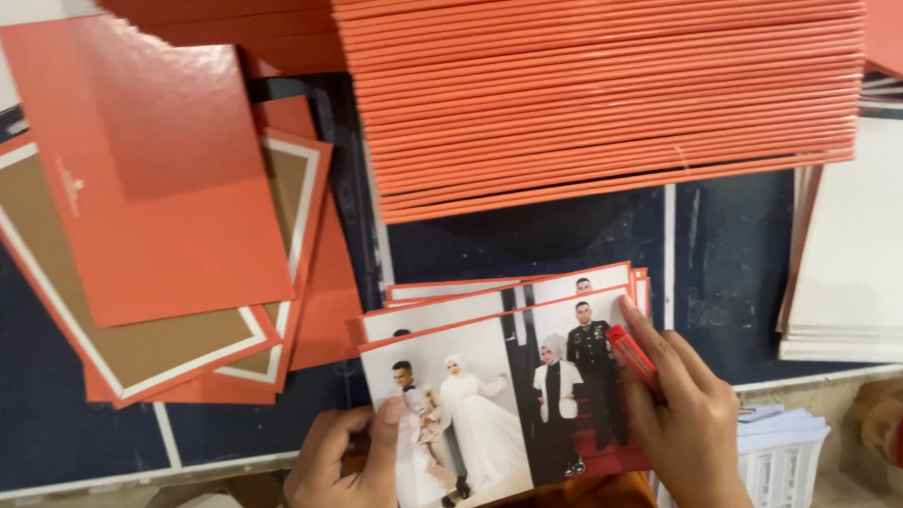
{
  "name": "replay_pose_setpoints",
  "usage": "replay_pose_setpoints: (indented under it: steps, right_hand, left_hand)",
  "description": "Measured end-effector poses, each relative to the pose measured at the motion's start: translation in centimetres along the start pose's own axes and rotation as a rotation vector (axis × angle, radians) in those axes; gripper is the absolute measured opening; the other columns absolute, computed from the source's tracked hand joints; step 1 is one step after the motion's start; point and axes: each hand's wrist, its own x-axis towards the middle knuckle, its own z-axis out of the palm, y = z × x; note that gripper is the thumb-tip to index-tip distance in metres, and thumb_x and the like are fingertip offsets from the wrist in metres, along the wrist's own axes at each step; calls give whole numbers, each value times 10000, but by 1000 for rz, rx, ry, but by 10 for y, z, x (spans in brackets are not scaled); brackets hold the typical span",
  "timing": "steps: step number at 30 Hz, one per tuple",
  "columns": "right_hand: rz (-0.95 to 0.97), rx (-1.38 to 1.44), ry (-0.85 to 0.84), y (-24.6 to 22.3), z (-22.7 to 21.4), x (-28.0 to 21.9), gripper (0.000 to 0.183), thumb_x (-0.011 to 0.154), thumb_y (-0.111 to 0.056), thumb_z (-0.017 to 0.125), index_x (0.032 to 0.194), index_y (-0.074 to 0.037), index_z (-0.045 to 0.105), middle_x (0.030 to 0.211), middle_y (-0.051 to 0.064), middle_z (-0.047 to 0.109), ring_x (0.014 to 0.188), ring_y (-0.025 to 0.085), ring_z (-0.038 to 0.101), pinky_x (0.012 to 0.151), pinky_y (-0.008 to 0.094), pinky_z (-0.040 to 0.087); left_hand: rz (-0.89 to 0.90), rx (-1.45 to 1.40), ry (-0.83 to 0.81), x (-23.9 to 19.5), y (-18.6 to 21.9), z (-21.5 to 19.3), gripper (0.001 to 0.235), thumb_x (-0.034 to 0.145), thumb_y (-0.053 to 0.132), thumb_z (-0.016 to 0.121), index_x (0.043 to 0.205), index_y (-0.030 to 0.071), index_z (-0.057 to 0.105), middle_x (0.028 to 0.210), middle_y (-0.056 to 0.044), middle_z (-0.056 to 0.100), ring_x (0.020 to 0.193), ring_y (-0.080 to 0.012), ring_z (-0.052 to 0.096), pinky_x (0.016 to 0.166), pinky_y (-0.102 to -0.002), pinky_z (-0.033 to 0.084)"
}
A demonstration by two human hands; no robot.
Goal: Assembling wedding invitations by folding printed inserts and placing them into cardstock covers.
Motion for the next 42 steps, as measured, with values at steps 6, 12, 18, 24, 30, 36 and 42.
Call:
replay_pose_setpoints:
  steps: [6,12,18,24,30,36,42]
  right_hand:
    - [-50,-28,60,-3,3,1,431,1093,-68,691,1522,-102,684,810,-5,459,620,156,314,617,285,397]
    - [-80,-26,78,-7,2,1,408,1108,-69,686,1516,-56,690,817,27,474,631,171,316,632,306,396]
    - [-72,-44,88,-8,3,0,396,1123,-80,679,1518,-62,698,826,21,468,631,161,288,613,286,371]
    - [-60,-35,90,-9,3,1,404,1116,-60,696,1520,-79,698,814,7,439,631,144,270,629,257,370]
    - [-57,-18,103,-7,4,1,407,1114,-59,690,1520,-81,694,868,12,538,625,144,339,658,267,410]
    - [-8,-40,56,1,4,-2,472,1082,-121,677,1551,-164,656,839,-15,517,617,160,420,644,290,459]
    - [16,10,50,4,7,-5,531,1058,-58,685,1570,-186,629,832,-10,476,637,156,368,635,259,429]
  left_hand:
    - [24,-70,-50,4,-5,-2,324,909,342,839,697,121,735,622,-20,633,514,-131,544,513,-331,448]
    - [59,-93,-90,10,-5,-6,345,921,341,837,688,127,698,621,-9,593,519,-133,529,521,-327,437]
    - [98,-65,-139,14,-5,-9,343,939,379,806,704,144,725,635,2,642,532,-137,585,514,-326,494]
    - [76,-29,-159,16,-5,-11,365,929,413,821,685,174,693,626,25,607,538,-133,565,548,-328,489]
    - [98,-29,-173,17,-4,-11,370,925,408,831,686,161,693,625,13,608,546,-143,560,563,-334,485]
    - [163,5,-98,16,-3,-7,359,920,370,847,696,142,684,630,2,596,555,-143,545,599,-325,454]
    - [210,52,-119,21,2,-8,378,933,370,847,697,117,697,627,-20,615,551,-160,544,580,-343,455]
